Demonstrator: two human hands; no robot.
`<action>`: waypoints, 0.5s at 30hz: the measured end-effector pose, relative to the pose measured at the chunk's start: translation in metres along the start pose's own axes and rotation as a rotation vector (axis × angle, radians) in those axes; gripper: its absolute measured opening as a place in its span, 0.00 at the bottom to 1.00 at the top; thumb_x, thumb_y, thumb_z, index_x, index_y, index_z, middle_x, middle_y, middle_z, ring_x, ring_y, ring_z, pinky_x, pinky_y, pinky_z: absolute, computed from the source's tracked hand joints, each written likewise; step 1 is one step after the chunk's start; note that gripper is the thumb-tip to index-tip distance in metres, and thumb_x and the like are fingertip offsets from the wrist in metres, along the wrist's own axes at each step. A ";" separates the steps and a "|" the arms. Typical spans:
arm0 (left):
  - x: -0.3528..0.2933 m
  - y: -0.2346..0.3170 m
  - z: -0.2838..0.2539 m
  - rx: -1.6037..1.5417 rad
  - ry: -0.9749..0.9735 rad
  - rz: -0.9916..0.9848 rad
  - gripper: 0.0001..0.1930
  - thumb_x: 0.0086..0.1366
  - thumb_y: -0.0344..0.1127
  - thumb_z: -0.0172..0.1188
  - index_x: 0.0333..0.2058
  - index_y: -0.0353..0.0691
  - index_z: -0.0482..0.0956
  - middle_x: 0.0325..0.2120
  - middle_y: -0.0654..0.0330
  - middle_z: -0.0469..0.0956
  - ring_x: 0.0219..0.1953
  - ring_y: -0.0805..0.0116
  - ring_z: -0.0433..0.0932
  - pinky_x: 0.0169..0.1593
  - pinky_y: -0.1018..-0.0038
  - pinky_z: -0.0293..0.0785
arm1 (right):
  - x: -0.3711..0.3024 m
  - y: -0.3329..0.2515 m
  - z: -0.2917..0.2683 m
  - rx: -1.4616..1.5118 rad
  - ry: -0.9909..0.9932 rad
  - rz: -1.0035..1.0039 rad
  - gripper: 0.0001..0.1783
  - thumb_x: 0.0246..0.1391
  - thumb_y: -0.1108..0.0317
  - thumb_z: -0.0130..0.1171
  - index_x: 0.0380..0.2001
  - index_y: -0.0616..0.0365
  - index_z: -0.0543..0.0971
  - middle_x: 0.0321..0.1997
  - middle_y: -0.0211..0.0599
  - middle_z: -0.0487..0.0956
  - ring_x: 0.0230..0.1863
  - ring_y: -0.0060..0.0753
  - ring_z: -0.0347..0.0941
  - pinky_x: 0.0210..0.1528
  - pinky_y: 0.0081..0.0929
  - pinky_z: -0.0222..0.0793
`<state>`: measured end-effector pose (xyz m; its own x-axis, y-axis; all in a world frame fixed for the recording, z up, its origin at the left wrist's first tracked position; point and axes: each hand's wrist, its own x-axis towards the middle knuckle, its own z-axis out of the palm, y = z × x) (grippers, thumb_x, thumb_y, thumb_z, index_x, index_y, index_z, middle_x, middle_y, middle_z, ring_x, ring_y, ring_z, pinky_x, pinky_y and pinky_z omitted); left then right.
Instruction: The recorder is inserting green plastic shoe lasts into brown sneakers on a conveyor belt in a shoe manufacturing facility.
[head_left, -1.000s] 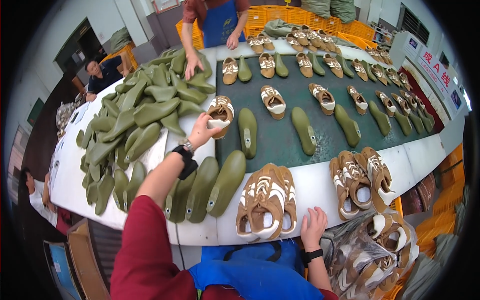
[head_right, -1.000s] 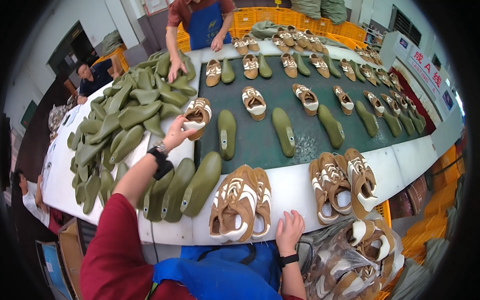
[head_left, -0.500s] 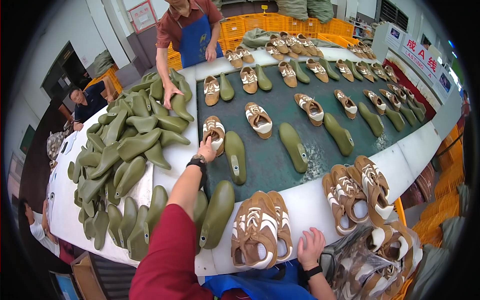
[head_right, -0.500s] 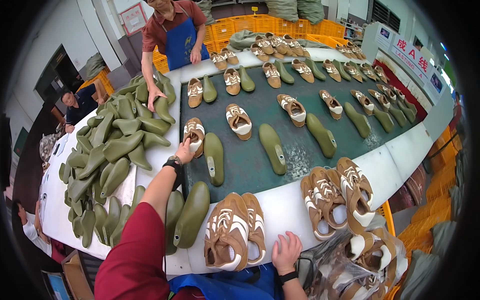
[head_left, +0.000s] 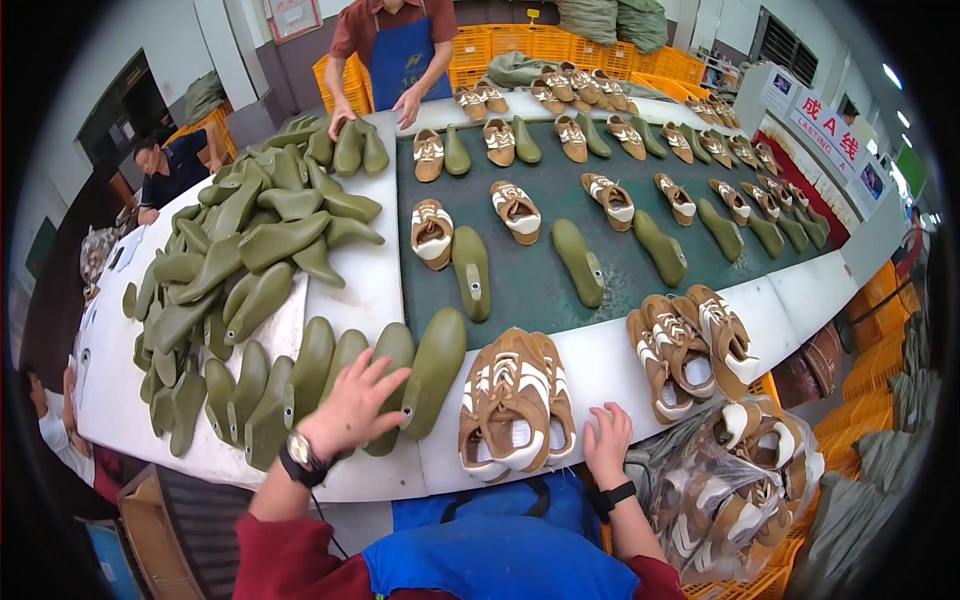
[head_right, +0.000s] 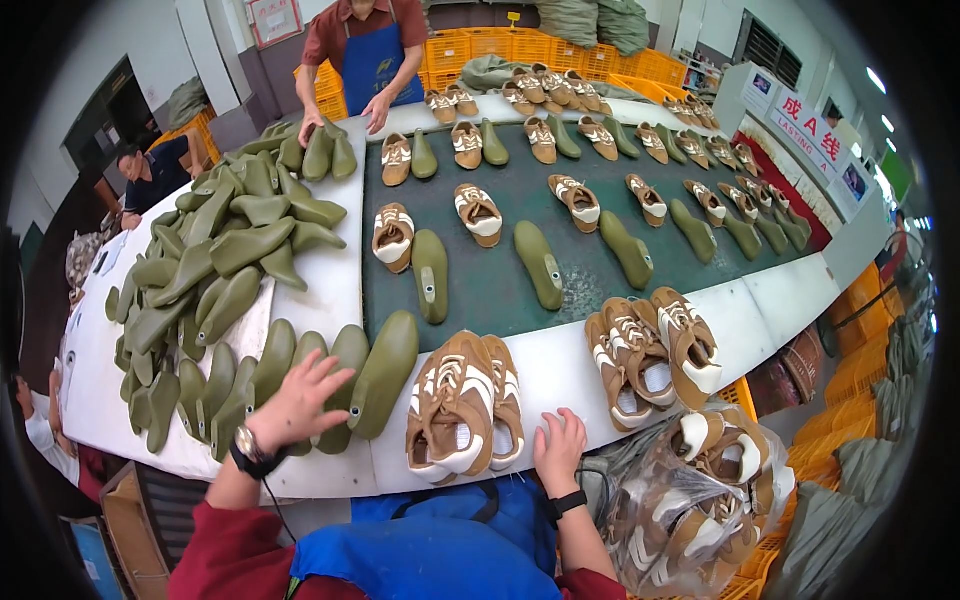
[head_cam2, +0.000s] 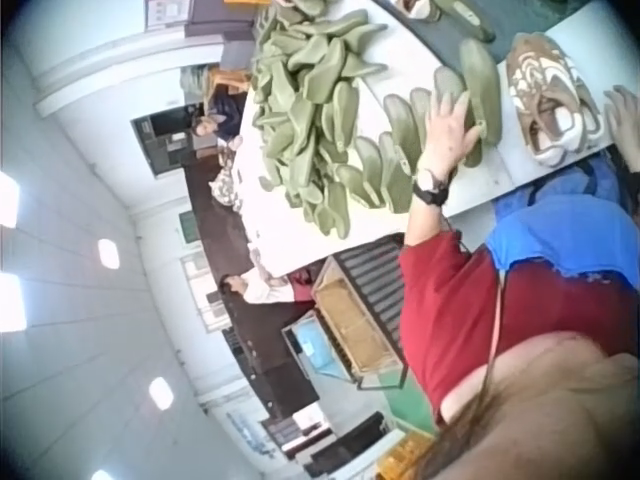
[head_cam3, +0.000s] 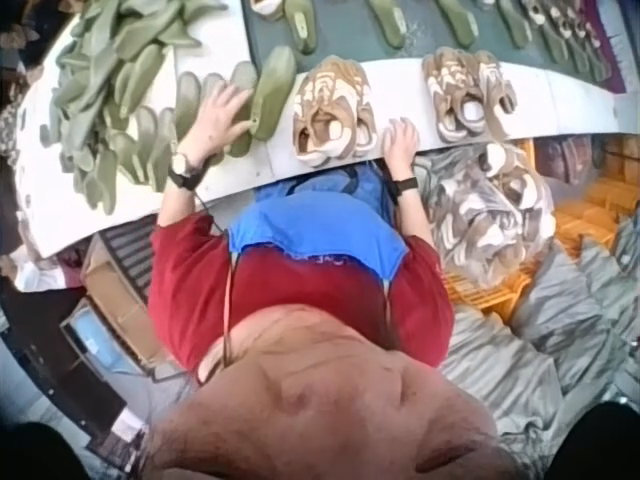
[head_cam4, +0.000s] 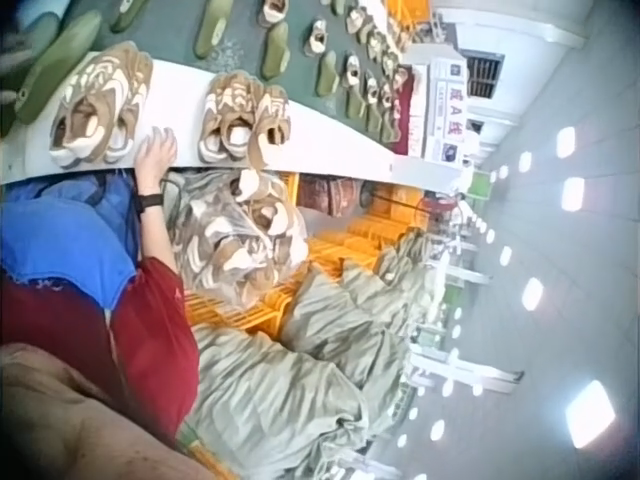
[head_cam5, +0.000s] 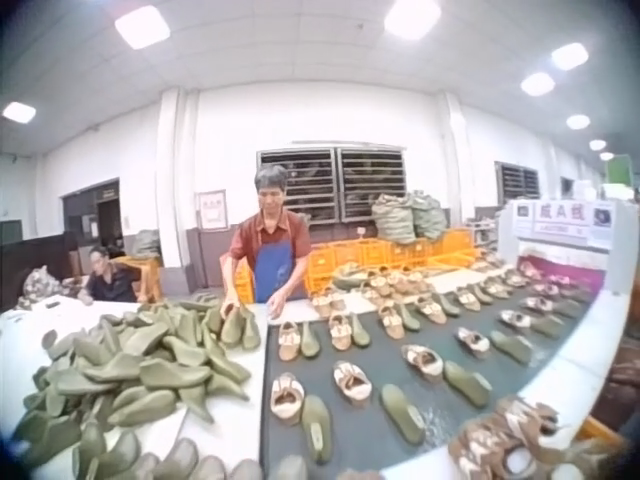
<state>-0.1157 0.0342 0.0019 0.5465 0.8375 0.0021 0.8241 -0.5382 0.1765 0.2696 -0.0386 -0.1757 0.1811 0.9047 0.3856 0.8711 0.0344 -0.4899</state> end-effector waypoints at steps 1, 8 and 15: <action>-0.010 0.007 0.011 0.012 0.019 -0.049 0.36 0.53 0.45 0.67 0.59 0.46 0.64 0.58 0.45 0.63 0.62 0.39 0.57 0.62 0.52 0.59 | 0.001 -0.001 -0.001 0.055 -0.025 0.017 0.17 0.47 0.70 0.60 0.43 0.55 0.76 0.50 0.45 0.71 0.53 0.51 0.65 0.56 0.44 0.59; -0.020 0.067 0.077 -0.259 0.278 -0.060 0.44 0.48 0.45 0.71 0.62 0.39 0.60 0.62 0.43 0.57 0.65 0.39 0.52 0.64 0.54 0.55 | 0.027 -0.053 -0.019 0.484 -0.345 0.037 0.22 0.58 0.62 0.55 0.53 0.61 0.71 0.55 0.51 0.70 0.55 0.52 0.68 0.56 0.35 0.65; 0.012 0.098 0.138 -0.815 0.140 -0.123 0.53 0.48 0.43 0.72 0.67 0.43 0.46 0.64 0.33 0.41 0.66 0.36 0.47 0.65 0.58 0.55 | 0.018 -0.053 -0.027 0.745 -0.500 0.249 0.24 0.59 0.63 0.53 0.56 0.63 0.68 0.55 0.47 0.71 0.55 0.46 0.69 0.57 0.30 0.64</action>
<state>-0.0077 -0.0218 -0.1168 0.3915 0.9189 0.0490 0.4817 -0.2501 0.8399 0.2388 -0.0359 -0.1216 -0.0456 0.9945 -0.0946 0.2842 -0.0779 -0.9556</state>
